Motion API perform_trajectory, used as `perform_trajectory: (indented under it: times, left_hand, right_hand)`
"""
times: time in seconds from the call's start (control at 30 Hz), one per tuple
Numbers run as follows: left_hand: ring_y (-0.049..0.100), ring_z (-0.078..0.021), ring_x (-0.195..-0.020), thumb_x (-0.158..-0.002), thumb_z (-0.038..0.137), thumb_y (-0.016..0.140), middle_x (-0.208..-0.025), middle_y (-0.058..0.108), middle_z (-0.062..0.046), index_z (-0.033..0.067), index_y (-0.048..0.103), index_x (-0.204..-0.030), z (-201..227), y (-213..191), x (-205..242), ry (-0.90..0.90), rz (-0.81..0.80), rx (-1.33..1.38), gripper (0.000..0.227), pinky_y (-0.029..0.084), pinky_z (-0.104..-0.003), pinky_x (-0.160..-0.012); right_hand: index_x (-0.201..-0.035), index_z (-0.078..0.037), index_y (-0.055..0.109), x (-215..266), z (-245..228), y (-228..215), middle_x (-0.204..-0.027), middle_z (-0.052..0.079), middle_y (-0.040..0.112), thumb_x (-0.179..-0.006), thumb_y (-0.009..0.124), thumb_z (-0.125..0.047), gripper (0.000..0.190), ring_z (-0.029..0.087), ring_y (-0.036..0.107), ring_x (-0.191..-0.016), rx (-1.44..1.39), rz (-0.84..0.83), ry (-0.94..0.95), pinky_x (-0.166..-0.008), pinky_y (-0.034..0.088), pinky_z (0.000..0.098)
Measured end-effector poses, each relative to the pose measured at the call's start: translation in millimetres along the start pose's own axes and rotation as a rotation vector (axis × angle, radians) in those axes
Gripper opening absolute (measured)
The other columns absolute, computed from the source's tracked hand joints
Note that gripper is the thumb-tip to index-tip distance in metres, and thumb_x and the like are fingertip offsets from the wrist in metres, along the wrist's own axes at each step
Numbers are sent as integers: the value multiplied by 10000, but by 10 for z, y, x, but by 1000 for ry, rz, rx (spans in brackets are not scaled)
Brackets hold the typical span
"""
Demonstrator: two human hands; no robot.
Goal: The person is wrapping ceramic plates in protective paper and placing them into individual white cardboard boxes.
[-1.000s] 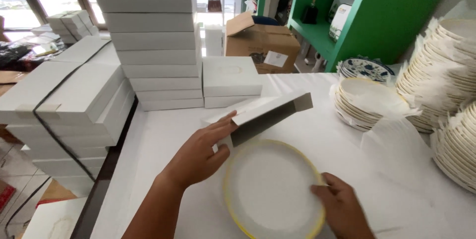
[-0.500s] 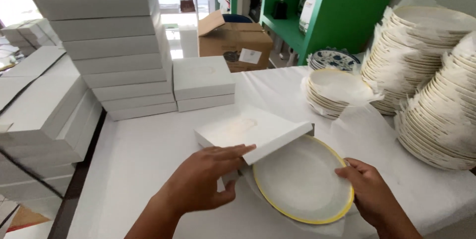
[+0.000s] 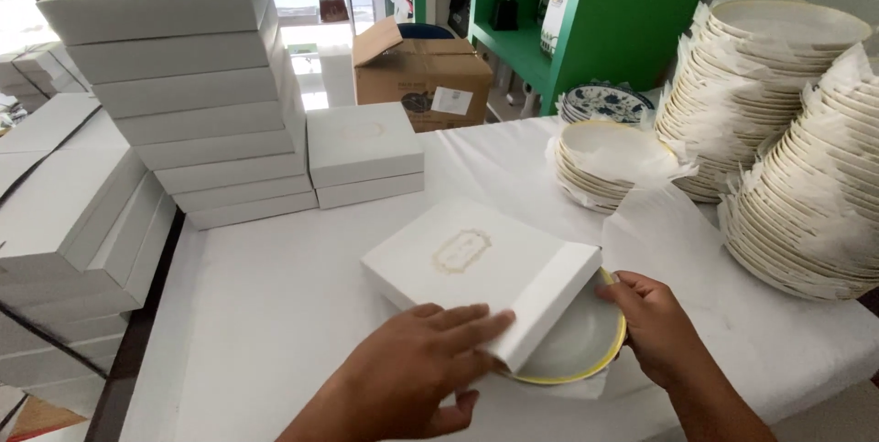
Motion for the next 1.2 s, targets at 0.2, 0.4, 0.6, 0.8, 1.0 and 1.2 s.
perform_trajectory:
  times: [0.2, 0.4, 0.6, 0.8, 1.0, 1.2]
  left_hand:
    - [641, -315, -679, -960, 141, 702, -826, 668, -139, 6, 677, -972, 24, -279, 134, 74, 405, 426, 138, 516, -418, -659]
    - [309, -250, -1538, -871, 561, 518, -1724, 193, -44, 239, 126, -1651, -1212, -401, 793, -1311, 505, 499, 930, 247, -413, -1218]
    - [717, -228, -1083, -851, 316, 646, -1340, 748, -5, 250, 564, -1490, -864, -463, 537, -1649, 290, 959, 647, 557, -359, -902]
    - [730, -317, -1091, -870, 273, 603, -1322, 767, -126, 175, 585, -1455, -798, -308, 494, -1539, 268, 1213, 593, 582, -441, -871]
    - [708, -354, -1142, -760, 165, 681, -1350, 730, -166, 119, 540, -1446, -851, -23, 513, -1445, 297, 1428, 702, 583, -475, -901]
    - [703, -354, -971, -740, 155, 718, -1171, 742, -187, 70, 598, -1301, -982, 86, 608, -1519, 582, 1390, 580, 568, -474, -760]
  right_hand:
    - [-842, 95, 738, 139, -93, 93, -717, 147, 673, -953, 652, -57, 207, 239, 568, -621, -17, 4, -48, -548, 424, 360]
    - [-838, 55, 767, 470, -418, 228, -690, 129, 682, -978, 663, -124, 249, 221, 579, -620, 163, 4, -104, -548, 420, 357]
    - [-738, 6, 728, 545, -498, 310, -632, 36, 579, -987, 653, -161, 309, 142, 465, -616, 201, 4, -218, -574, 351, 308]
    - [-770, -2, 721, 509, -650, 296, -655, 34, 637, -980, 618, -151, 277, 127, 510, -641, 190, 39, -302, -603, 386, 297]
    - [-893, 8, 776, 439, -723, 299, -759, 52, 748, -1011, 580, -145, 276, 120, 588, -711, 146, 16, -368, -633, 459, 287]
    - [-1027, 14, 786, 472, -914, 392, -733, 88, 654, -994, 514, -65, 285, 184, 518, -660, 47, -32, -177, -668, 435, 320]
Point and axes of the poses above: each hand's wrist, its own x-axis away from the middle knuckle, its own y-axis out of the palm, z = x × y, the point moved 7 cm from there along -x, towards the middle knuckle
